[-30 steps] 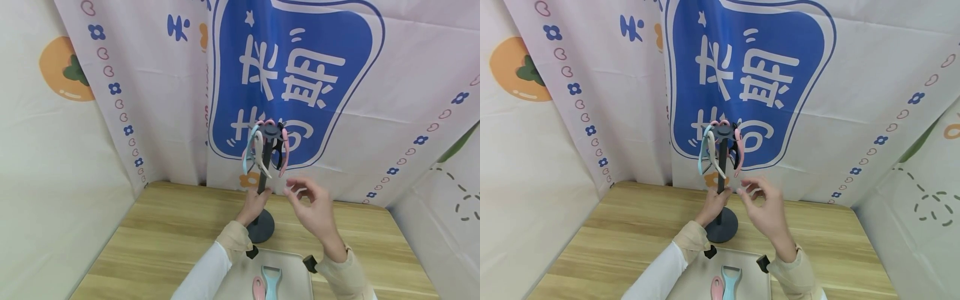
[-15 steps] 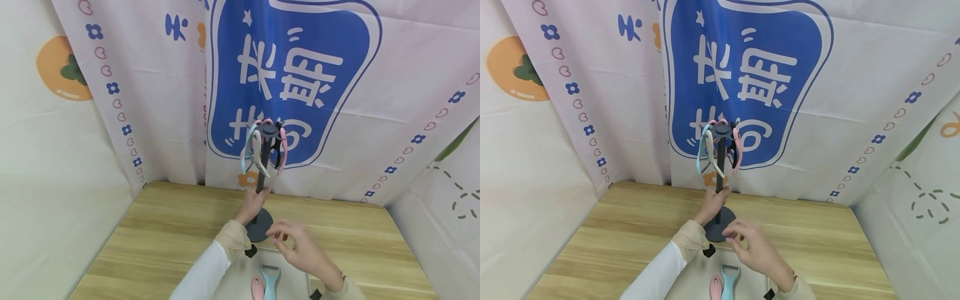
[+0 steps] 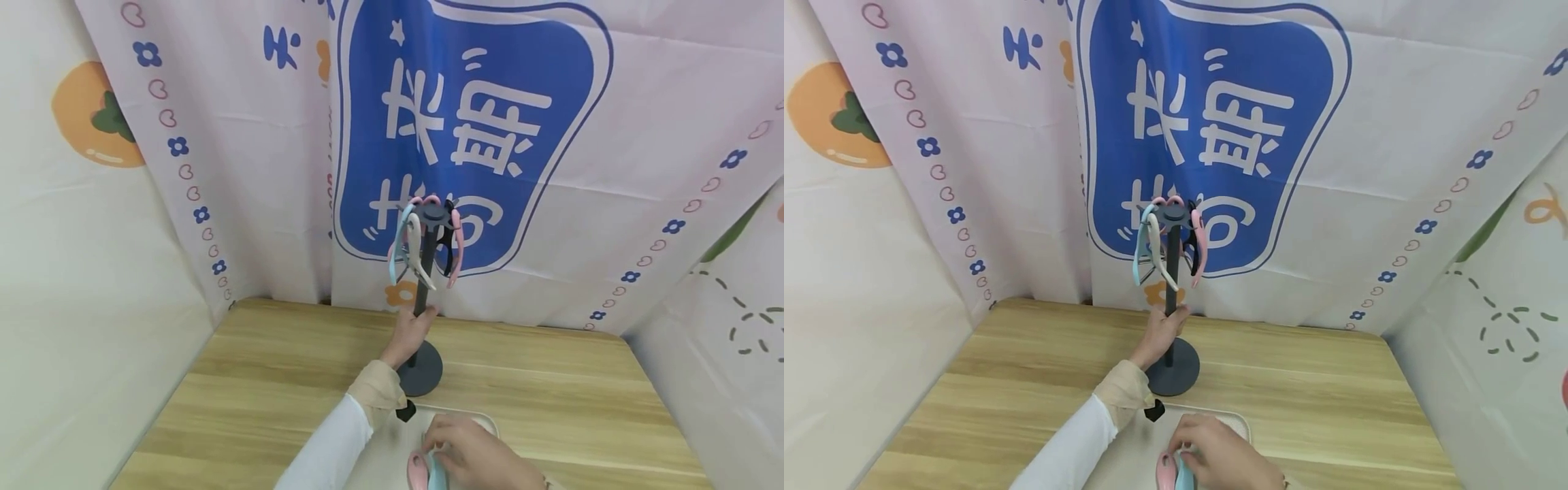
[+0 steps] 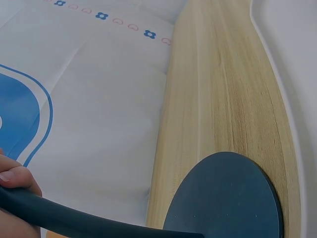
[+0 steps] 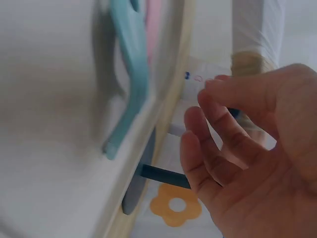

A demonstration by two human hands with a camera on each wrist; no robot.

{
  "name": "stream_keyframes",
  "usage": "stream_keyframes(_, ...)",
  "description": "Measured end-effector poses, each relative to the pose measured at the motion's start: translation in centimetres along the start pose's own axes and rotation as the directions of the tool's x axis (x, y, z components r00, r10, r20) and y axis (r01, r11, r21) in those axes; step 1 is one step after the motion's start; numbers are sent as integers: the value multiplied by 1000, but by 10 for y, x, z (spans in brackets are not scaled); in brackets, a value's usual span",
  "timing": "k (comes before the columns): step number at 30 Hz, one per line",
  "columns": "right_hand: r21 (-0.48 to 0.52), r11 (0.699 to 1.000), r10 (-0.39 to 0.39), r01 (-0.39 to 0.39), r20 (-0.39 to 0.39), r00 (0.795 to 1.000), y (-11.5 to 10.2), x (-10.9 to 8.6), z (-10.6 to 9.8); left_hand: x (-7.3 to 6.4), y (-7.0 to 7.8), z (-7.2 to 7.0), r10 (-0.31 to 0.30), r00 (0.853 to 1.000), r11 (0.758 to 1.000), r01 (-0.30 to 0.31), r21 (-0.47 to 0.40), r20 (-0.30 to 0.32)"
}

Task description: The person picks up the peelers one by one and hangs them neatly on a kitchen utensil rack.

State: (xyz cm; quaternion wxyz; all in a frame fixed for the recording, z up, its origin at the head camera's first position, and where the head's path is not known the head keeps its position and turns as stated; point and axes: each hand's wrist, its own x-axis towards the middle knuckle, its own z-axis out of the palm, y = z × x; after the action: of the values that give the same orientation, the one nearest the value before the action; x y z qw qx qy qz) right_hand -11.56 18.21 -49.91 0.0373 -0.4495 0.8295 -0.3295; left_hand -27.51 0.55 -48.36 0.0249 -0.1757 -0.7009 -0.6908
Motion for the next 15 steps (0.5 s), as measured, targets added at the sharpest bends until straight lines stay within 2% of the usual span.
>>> stream_keyframes(2, -12, 1000, 16, -15, 74, 997, 1, -1, 5, -1, -1, -2, -1, 1000, 1000, 2, 2, -6)
stream_keyframes(5, -57, 998, 32, -25, 134, 990, 2, -3, 11, -1, -4, -3, 1, 1000, 1000, -1, 2, 0)
stream_keyframes(9, -127, 992, 8, 10, 139, 990, 5, -4, 14, -1, -4, -2, -2, 1000, 1000, 2, 5, 5)
stream_keyframes(12, -175, 983, -36, 57, 117, 992, 7, -5, 16, -1, -2, -2, -3, 1000, 1000, 3, 11, 0)
stream_keyframes(15, -207, 976, -49, 69, 101, 994, 9, -6, 18, -1, -2, -1, 6, 1000, 1000, -6, 6, -9)
